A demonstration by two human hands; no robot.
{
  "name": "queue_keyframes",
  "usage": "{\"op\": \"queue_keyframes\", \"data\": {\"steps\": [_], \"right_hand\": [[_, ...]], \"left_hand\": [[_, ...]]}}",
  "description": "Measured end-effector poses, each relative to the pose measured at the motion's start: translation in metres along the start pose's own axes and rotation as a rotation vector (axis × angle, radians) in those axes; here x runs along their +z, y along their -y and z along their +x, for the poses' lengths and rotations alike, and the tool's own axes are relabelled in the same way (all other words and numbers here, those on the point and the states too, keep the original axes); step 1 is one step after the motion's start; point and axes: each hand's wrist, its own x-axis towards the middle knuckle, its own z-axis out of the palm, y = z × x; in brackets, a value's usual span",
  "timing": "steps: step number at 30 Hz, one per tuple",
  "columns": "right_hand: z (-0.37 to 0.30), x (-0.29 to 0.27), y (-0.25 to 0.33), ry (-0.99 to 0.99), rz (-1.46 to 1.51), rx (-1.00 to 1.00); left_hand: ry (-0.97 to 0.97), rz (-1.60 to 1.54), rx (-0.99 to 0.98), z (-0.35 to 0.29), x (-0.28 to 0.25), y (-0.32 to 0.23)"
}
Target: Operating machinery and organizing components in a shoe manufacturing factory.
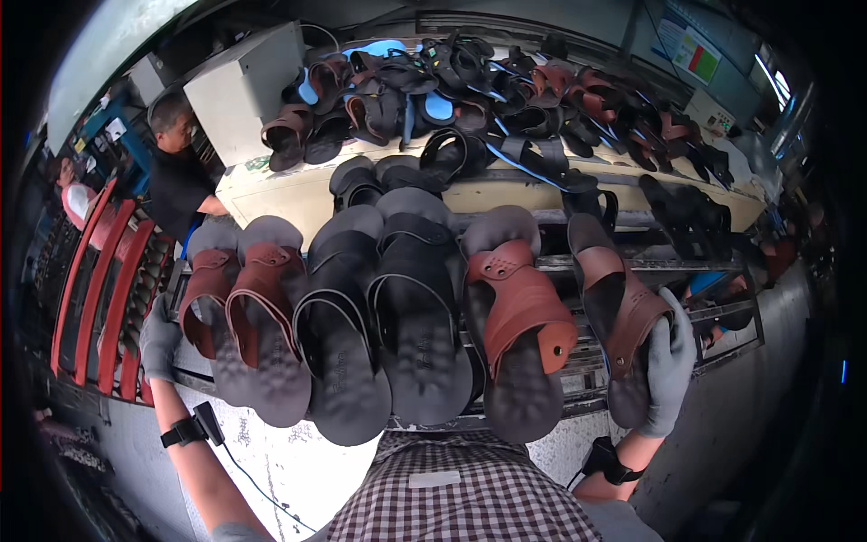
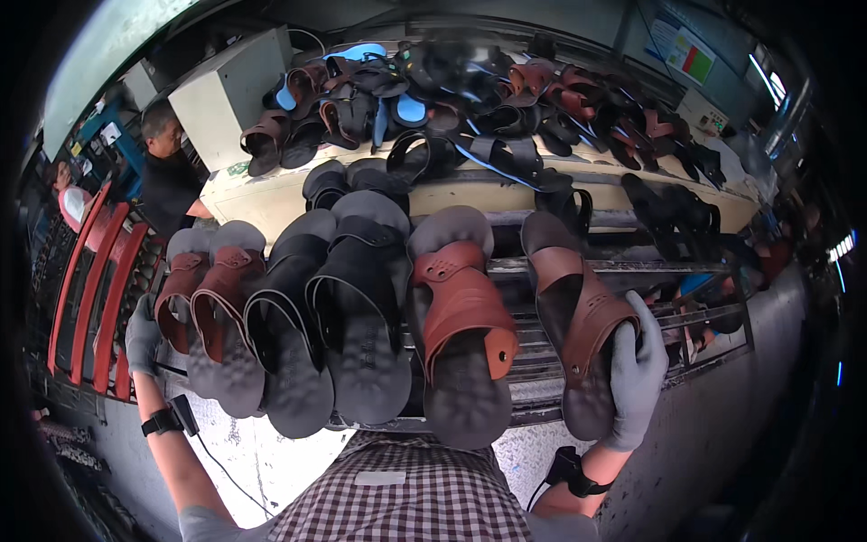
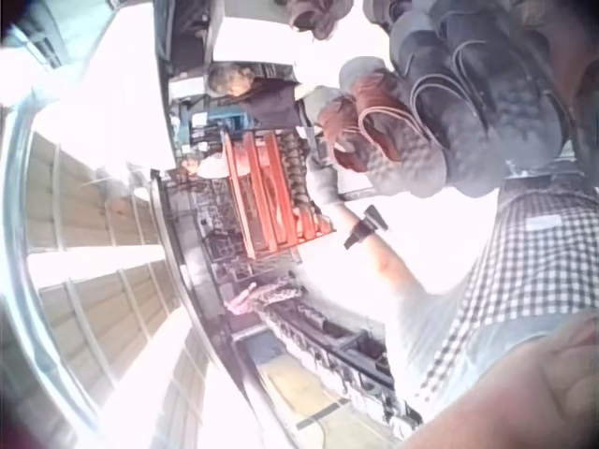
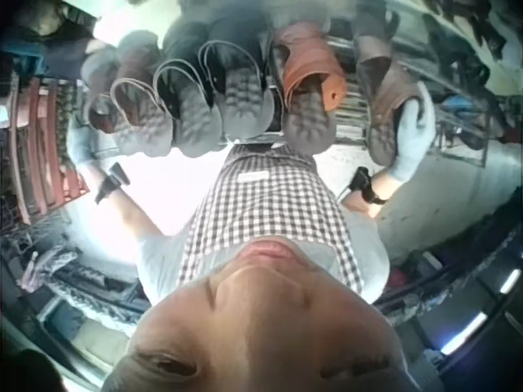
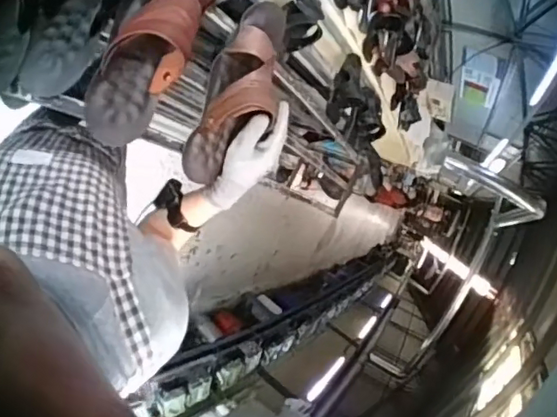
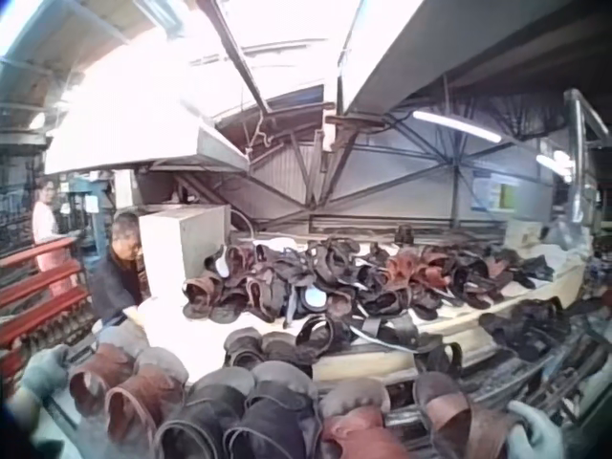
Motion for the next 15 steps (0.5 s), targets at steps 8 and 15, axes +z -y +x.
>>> {"op": "queue_keyframes", "data": {"steps": [8, 15], "right_hand": [[-0.004, -0.004, -0.001, 0.001, 0.032, -0.017], [-0.009, -0.007, 0.003, 0.046, 0.117, -0.037]], "left_hand": [[0.053, 0.002, 0.0, 0.002, -0.002, -0.007], [0.011, -0.058, 0.028, 0.006, 0.006, 0.011]]}}
